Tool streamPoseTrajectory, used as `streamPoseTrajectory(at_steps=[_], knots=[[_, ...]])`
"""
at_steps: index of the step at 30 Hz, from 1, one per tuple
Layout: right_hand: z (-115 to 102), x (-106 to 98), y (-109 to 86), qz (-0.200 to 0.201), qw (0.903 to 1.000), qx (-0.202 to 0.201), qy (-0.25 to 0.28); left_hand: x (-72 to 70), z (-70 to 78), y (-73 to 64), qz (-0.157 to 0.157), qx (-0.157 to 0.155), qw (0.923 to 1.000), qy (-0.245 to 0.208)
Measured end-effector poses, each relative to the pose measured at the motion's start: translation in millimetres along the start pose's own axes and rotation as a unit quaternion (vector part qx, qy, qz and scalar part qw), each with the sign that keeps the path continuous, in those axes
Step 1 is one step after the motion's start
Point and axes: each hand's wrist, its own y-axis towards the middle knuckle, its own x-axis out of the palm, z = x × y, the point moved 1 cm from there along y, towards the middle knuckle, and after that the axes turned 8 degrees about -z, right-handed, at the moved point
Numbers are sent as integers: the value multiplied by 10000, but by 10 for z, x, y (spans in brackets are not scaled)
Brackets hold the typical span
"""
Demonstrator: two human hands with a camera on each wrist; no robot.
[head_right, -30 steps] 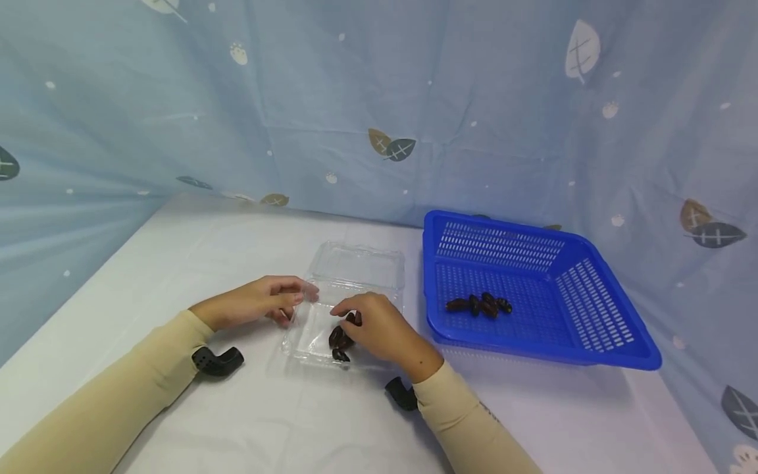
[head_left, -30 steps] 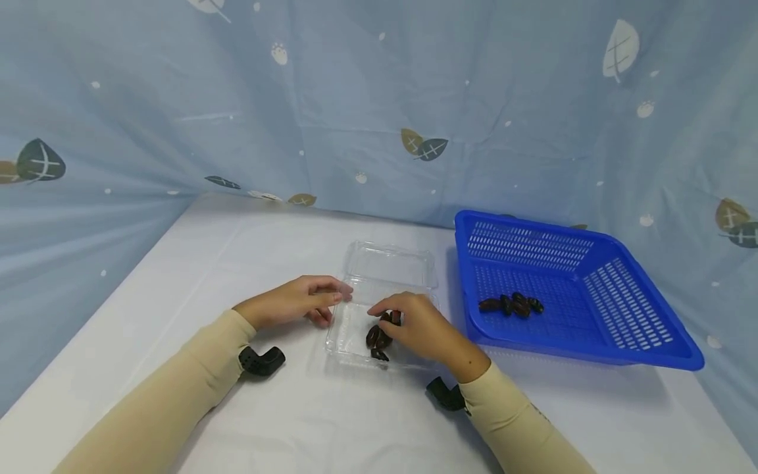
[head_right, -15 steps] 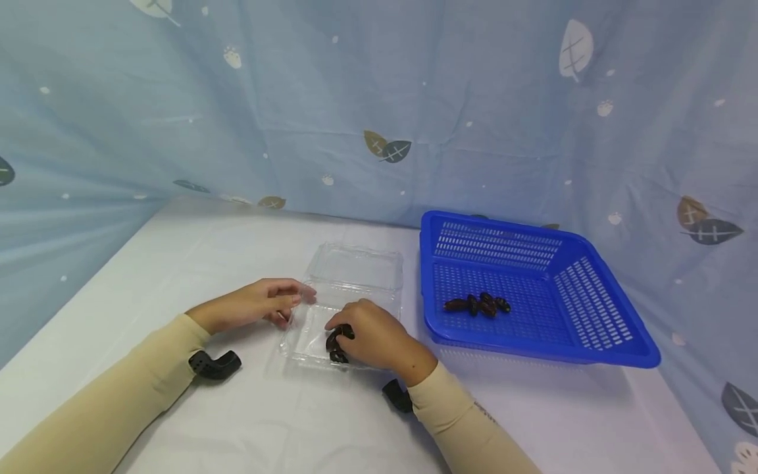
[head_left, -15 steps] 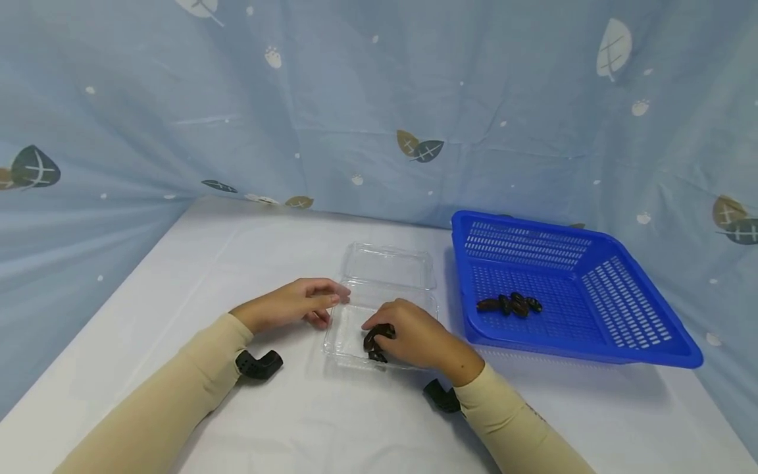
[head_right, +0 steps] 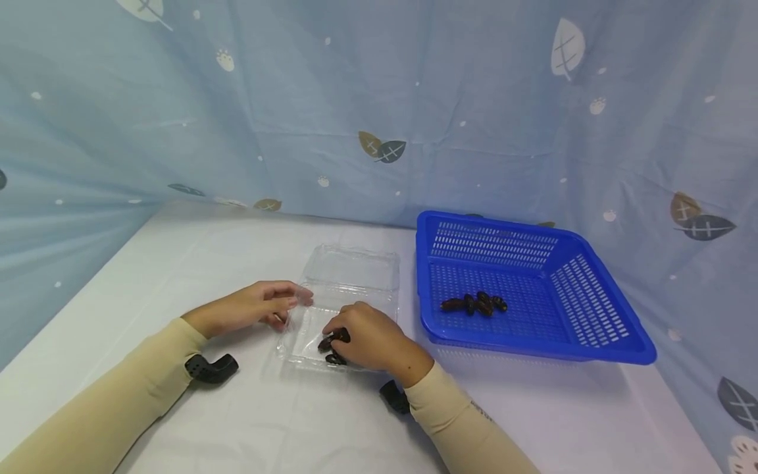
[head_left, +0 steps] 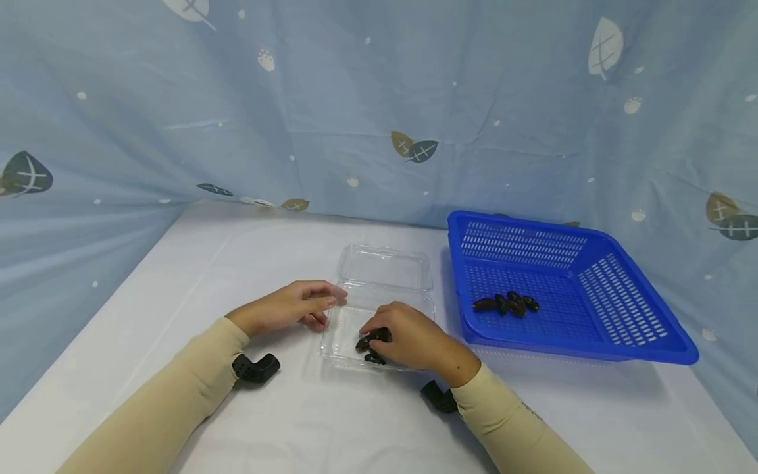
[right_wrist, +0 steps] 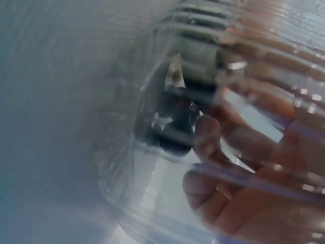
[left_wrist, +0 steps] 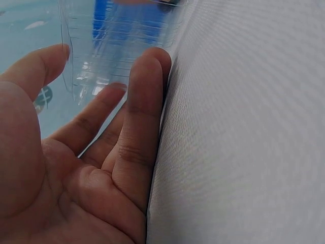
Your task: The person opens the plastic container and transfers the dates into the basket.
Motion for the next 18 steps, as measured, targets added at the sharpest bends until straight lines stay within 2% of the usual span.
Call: streamPoseTrajectory(at_steps=[18], knots=[[4, 20, -2, -29, 9999, 116, 103, 8, -3, -3, -11, 8, 10000, -22]])
